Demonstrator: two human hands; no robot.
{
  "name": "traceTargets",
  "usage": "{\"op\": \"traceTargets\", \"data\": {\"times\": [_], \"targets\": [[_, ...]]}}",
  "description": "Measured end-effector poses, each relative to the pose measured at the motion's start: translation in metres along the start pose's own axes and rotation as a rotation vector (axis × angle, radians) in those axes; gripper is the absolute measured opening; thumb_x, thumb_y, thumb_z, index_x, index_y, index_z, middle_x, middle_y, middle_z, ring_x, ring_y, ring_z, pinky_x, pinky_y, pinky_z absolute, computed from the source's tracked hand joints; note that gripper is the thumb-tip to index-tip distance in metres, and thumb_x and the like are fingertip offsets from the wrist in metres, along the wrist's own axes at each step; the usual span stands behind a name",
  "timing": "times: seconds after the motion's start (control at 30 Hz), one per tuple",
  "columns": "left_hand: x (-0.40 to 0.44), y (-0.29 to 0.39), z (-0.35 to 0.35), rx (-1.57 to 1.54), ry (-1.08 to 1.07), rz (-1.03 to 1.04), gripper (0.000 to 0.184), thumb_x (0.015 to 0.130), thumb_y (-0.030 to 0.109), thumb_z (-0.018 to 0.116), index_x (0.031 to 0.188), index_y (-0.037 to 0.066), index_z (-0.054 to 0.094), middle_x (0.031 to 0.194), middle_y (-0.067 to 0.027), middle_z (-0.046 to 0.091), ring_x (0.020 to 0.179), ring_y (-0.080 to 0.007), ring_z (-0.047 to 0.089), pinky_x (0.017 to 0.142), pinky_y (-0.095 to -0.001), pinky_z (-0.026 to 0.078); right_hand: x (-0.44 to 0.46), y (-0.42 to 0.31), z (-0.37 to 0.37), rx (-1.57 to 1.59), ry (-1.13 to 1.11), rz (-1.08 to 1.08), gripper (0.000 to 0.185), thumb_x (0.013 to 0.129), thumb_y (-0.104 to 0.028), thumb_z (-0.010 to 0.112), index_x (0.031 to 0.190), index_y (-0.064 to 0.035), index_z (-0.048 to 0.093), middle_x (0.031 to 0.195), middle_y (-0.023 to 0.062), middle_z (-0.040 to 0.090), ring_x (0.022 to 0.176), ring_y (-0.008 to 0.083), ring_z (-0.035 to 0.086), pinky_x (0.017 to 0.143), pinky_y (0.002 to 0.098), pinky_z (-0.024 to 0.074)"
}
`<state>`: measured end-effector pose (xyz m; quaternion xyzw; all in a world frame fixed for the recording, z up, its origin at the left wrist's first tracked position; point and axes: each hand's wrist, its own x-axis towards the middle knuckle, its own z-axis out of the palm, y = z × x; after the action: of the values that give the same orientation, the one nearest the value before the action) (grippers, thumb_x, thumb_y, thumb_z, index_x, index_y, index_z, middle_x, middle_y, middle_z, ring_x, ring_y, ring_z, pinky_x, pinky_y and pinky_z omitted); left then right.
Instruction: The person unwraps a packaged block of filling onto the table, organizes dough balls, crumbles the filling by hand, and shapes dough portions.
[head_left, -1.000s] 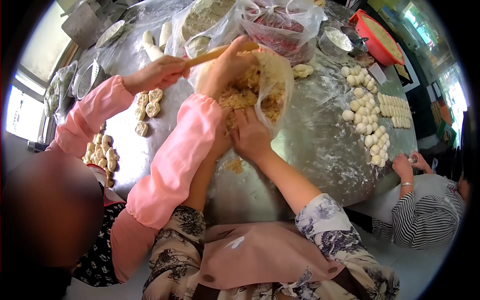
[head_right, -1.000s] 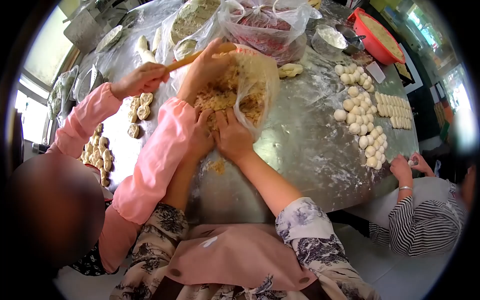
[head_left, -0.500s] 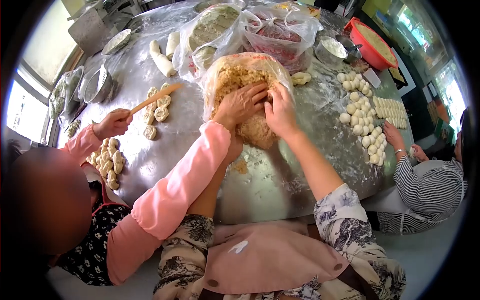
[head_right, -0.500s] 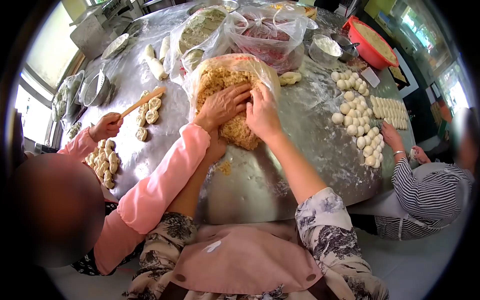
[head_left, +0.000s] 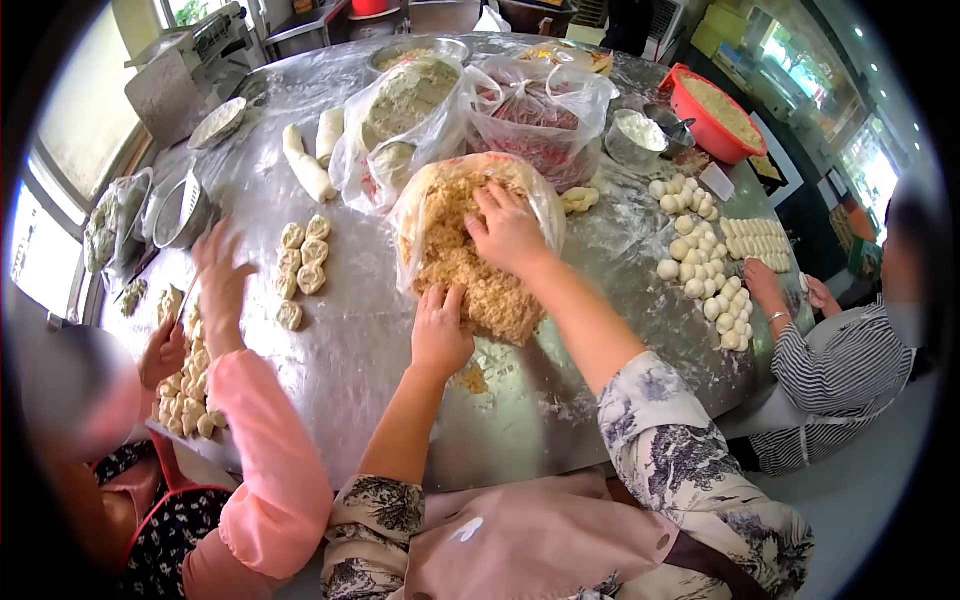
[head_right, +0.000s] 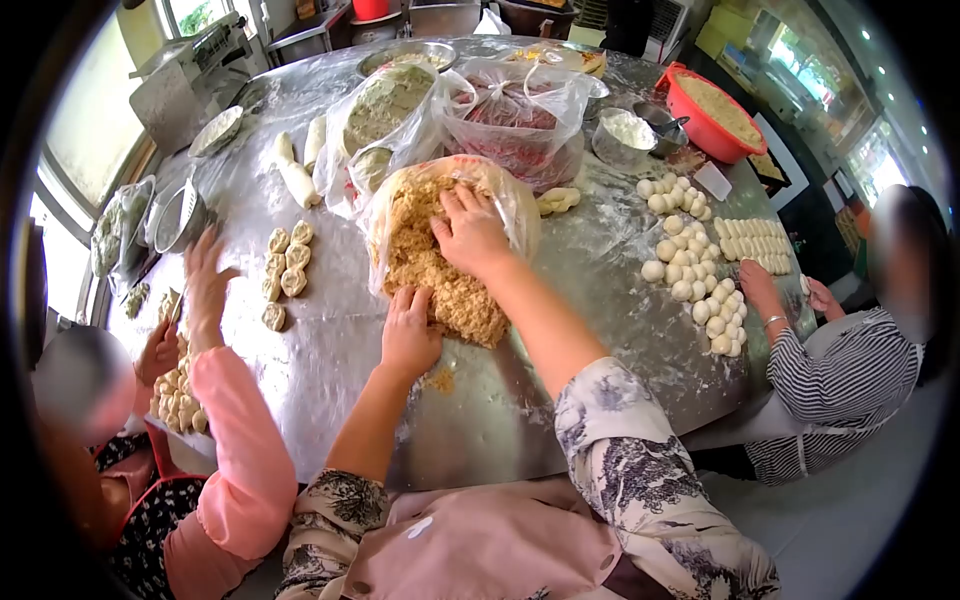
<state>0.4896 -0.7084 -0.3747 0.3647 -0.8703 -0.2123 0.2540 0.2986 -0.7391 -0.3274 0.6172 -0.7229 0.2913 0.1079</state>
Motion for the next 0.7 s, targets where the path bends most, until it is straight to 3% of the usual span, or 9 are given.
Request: {"op": "traceTargets", "data": {"times": [0.17, 0.2, 0.33, 0.43, 0.5, 0.53, 0.7], "targets": [[0.000, 0.002, 0.000, -0.009, 0.088, 0.052, 0.050, 0.066, 0.001, 0.058, 0.115, 0.004, 0.051, 0.112, -0.0198, 0.051, 0.113, -0.0398, 0.047, 0.101, -0.0441, 0.040, -0.011, -0.020, -0.019, 0.008, -0.167, -0.011, 0.031, 0.088, -0.031, 0.059, 0.110, -0.0091, 0.060, 0.119, 0.0157, 0.056, 0.107, 0.0365, 0.056, 0.098, 0.0486, 0.0401], [0.000, 0.000, 0.001, -0.020, 0.084, 0.058, 0.050, 0.066, 0.001, 0.059, 0.115, 0.003, 0.051, 0.113, -0.0201, 0.050, 0.113, -0.0402, 0.047, 0.100, -0.0442, 0.040, -0.020, -0.018, -0.013, 0.010, -0.092, -0.061, 0.028, 0.088, -0.031, 0.058, 0.106, -0.0092, 0.060, 0.113, 0.0147, 0.055, 0.104, 0.0361, 0.057, 0.092, 0.0483, 0.0441], [-0.009, -0.005, -0.002, -0.076, 0.020, 0.047, 0.050, 0.069, 0.003, 0.061, 0.117, 0.003, 0.050, 0.116, -0.0221, 0.050, 0.114, -0.0415, 0.046, 0.102, -0.0449, 0.039, -0.049, -0.021, -0.004, 0.067, -0.080, -0.039, 0.029, 0.088, -0.028, 0.059, 0.111, -0.0093, 0.060, 0.113, 0.0170, 0.055, 0.102, 0.0381, 0.058, 0.087, 0.0486, 0.0468], [-0.017, -0.006, -0.005, -0.088, -0.056, -0.011, 0.050, 0.071, 0.003, 0.061, 0.119, 0.003, 0.048, 0.125, -0.0246, 0.048, 0.121, -0.0427, 0.043, 0.105, -0.0443, 0.038, -0.059, -0.026, -0.007, 0.205, -0.144, 0.027, 0.030, 0.089, -0.028, 0.057, 0.112, -0.0090, 0.060, 0.113, 0.0175, 0.056, 0.103, 0.0380, 0.058, 0.089, 0.0471, 0.0468], [-0.018, -0.012, 0.003, -0.067, -0.038, -0.014, 0.050, 0.072, 0.003, 0.060, 0.120, 0.002, 0.048, 0.128, -0.0253, 0.047, 0.124, -0.0431, 0.041, 0.105, -0.0442, 0.037, -0.063, -0.032, -0.009, 0.127, -0.171, 0.032, 0.030, 0.092, -0.028, 0.054, 0.114, -0.0091, 0.060, 0.116, 0.0171, 0.056, 0.104, 0.0373, 0.058, 0.092, 0.0451, 0.0462], [-0.018, -0.013, 0.005, -0.079, 0.014, 0.032, 0.042, 0.070, 0.003, 0.060, 0.110, 0.002, 0.047, 0.115, -0.0232, 0.048, 0.110, -0.0450, 0.047, 0.095, -0.0465, 0.043, -0.064, -0.033, -0.007, 0.118, -0.163, 0.031, 0.031, 0.092, -0.029, 0.053, 0.115, -0.0092, 0.060, 0.117, 0.0169, 0.056, 0.104, 0.0371, 0.058, 0.092, 0.0447, 0.0459], [-0.017, -0.015, 0.005, -0.030, -0.007, 0.033, 0.044, 0.071, 0.005, 0.060, 0.112, 0.002, 0.045, 0.119, -0.0221, 0.047, 0.114, -0.0431, 0.046, 0.096, -0.0453, 0.042, -0.067, -0.032, 0.000, 0.047, -0.214, 0.032, 0.036, 0.094, -0.030, 0.050, 0.123, -0.0096, 0.056, 0.121, 0.0170, 0.054, 0.108, 0.0360, 0.057, 0.095, 0.0434, 0.0443]]}}
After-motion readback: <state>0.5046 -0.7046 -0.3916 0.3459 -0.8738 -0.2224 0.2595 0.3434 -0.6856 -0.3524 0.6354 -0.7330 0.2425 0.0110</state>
